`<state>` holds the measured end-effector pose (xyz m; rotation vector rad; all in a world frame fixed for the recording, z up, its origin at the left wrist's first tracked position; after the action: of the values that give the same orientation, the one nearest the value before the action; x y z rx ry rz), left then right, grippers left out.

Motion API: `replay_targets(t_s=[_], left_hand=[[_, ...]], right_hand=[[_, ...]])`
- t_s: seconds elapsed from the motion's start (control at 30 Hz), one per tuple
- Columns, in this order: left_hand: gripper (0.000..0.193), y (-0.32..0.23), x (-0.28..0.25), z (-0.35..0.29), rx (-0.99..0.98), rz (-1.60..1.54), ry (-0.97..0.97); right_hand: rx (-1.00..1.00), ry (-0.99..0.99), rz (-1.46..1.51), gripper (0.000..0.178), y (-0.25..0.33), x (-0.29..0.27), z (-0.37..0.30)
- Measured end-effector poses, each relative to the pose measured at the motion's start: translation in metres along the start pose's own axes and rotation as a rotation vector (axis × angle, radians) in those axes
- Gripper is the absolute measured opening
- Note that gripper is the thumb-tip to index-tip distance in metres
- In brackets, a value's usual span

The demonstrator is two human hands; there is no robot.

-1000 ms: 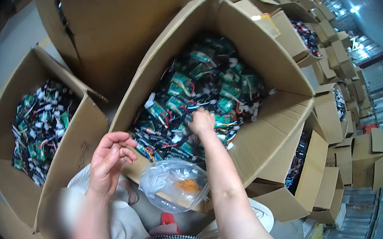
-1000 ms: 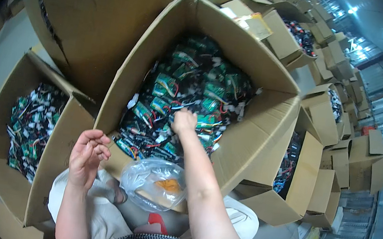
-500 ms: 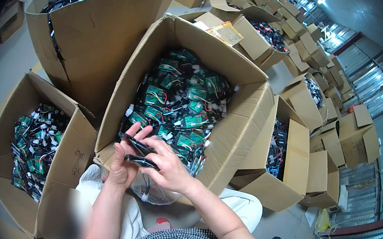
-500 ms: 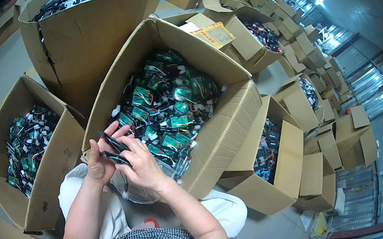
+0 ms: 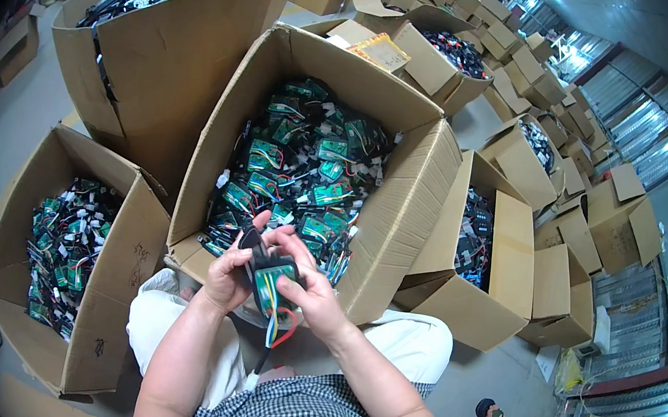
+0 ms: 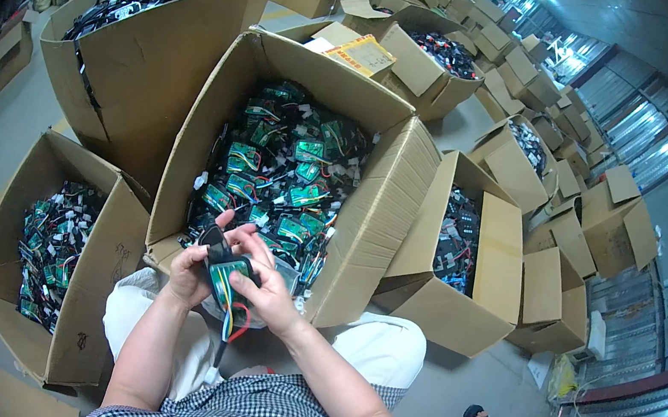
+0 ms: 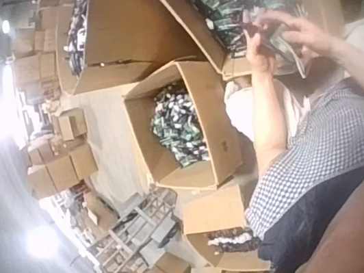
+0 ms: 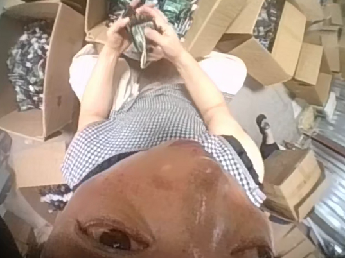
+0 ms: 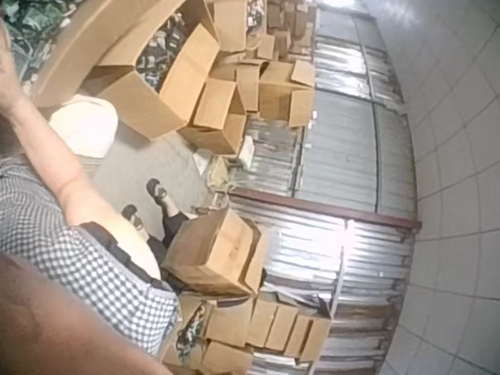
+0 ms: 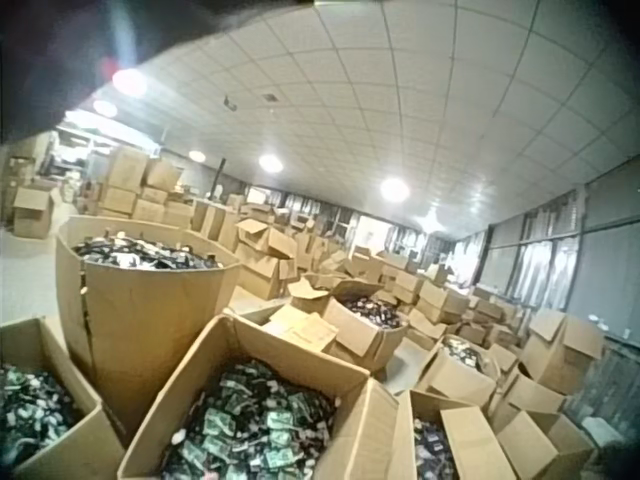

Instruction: Sorting electronic components into plastic bags from large cardboard boxes in a warehouse environment.

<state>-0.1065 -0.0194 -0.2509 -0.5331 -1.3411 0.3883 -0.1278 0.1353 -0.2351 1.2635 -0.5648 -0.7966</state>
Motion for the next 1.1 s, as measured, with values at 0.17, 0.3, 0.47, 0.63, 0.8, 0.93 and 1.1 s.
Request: replay_targets(t_s=[0.17, 0.3, 0.47, 0.63, 0.8, 0.93, 1.1], left_hand=[[0.085, 0.025, -0.005, -0.013, 0.007, -0.004, -0.083], [0.101, 0.016, -0.007, 0.001, 0.091, 0.193, -0.255], [0.065, 0.013, -0.005, -0.004, -0.131, 0.221, -0.186], [0.042, 0.016, -0.024, -0.009, -0.004, 0.422, -0.289], [0.029, -0.024, -0.026, -0.01, -0.015, 0.399, -0.473], [0.031, -0.034, -0.038, -0.011, 0.022, 0.332, -0.496], [0.036, -0.028, -0.035, -0.007, -0.061, 0.34, -0.524]], right_hand=[[0.068, -0.277, 0.145, 0.057, -0.035, 0.051, -0.005], [0.13, -0.42, 0.441, 0.06, -0.021, 0.044, 0.005], [0.113, -0.6, 0.614, 0.055, -0.033, 0.019, 0.025], [0.233, -0.408, 0.713, 0.044, -0.029, 0.023, 0.039], [0.236, -0.454, -0.076, 0.018, -0.071, -0.056, 0.034], [0.222, 0.039, -0.901, 0.008, -0.117, -0.05, -0.006], [-0.021, 0.263, -1.316, 0.007, -0.143, -0.042, -0.018]])
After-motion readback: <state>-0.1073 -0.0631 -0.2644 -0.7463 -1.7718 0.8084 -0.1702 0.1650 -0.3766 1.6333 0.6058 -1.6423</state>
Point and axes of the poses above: each hand's wrist, its own z-axis towards the middle knuckle, its own x-axis out of the palm, y = z × x, the point moved 1 cm from there along z, towards the middle knuckle, and after that the axes turned 4 degrees about z, right-handed, at the moved point
